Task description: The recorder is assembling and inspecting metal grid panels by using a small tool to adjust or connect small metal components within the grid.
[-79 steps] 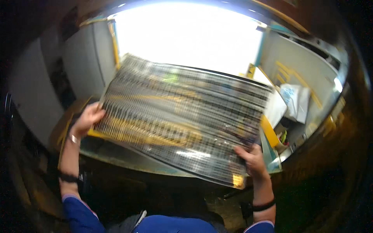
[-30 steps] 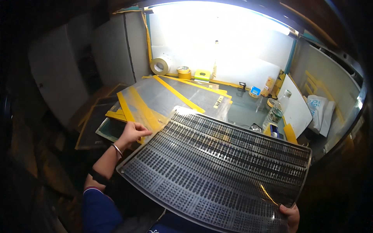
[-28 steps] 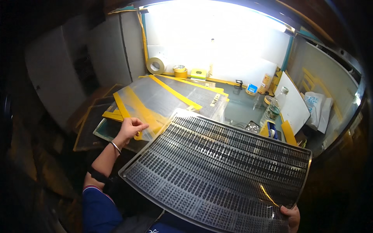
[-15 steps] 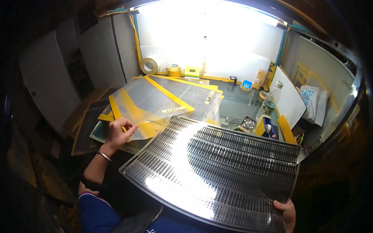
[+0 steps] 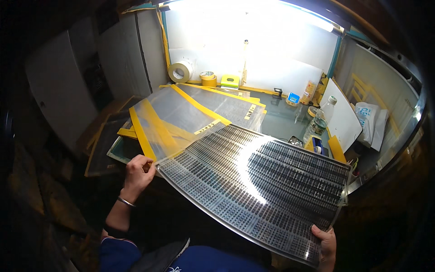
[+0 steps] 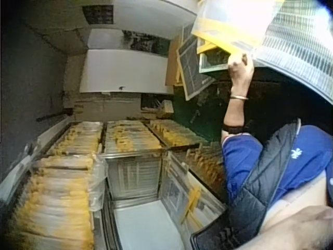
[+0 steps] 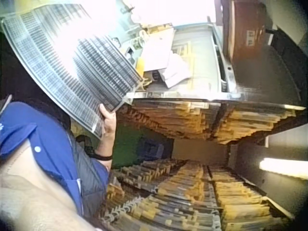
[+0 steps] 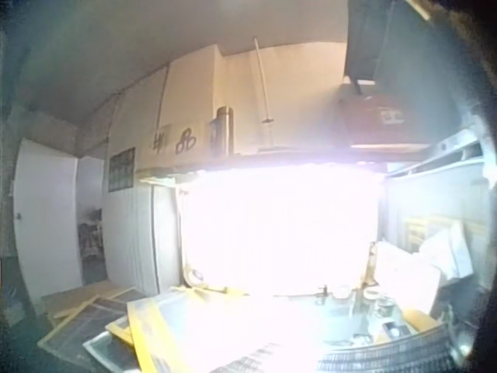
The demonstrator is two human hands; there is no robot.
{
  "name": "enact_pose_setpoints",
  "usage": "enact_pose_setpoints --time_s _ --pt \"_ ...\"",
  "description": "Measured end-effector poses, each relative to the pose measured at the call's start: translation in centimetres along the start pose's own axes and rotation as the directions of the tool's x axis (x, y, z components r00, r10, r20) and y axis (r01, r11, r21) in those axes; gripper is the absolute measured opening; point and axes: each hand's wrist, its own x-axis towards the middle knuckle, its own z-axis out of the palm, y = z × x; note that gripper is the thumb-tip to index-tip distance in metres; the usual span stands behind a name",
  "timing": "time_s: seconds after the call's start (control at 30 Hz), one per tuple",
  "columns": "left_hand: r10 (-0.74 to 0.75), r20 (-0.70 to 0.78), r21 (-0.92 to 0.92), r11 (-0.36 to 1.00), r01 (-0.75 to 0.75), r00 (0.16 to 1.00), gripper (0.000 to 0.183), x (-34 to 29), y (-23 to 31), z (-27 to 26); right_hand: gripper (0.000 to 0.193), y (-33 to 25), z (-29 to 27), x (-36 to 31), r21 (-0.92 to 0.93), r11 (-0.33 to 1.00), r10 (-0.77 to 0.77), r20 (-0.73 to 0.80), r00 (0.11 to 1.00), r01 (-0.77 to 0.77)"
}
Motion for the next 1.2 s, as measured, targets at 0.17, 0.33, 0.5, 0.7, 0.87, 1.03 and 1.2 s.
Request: enact_pose_setpoints --time_s 0.17,0.33,0.5,0.7,0.87,1.03,1.2 --pt "0.165 -0.162 0.097 0.984 -0.150 0.973 0.007 0.8 2.1 0.6 0.042 0.0 1.0 -0.5 0.031 0.999 -0.024 -0.036 0.999 0.025" --pt "0.307 -0.127 0.106 0.950 -0.294 0.943 0.007 1.0 4.4 0.9 0.043 -0.1 1.3 -0.5 0.020 0.998 -0.059 -0.038 0.998 0.060" --pt "0.242 0.275 0.043 0.964 -0.263 0.931 0.025 0.3 6.3 2.5 0.046 0.1 1.8 0.4 0.033 0.996 -0.084 0.011 0.996 0.084" --pt "0.227 0.236 0.211 0.937 -0.278 0.945 0.016 2.4 4.7 6.0 0.041 0.4 3.1 1.1 -0.004 0.999 -0.043 0.090 0.995 0.044" --pt "0.324 0.237 0.273 0.883 -0.383 0.916 0.005 3.6 5.5 7.9 0.038 2.2 5.5 2.8 -0.012 1.000 -0.023 0.215 0.976 0.026" --pt "0.505 0.256 -0.067 0.860 -0.506 0.824 0.005 2.3 12.1 8.9 0.034 6.2 13.7 6.1 0.101 0.995 -0.027 0.333 0.943 -0.007" --pt "0.663 0.216 -0.254 0.747 -0.614 0.717 0.012 0.3 16.0 7.7 0.010 10.8 19.0 9.4 0.055 0.953 0.225 0.528 0.819 -0.298"
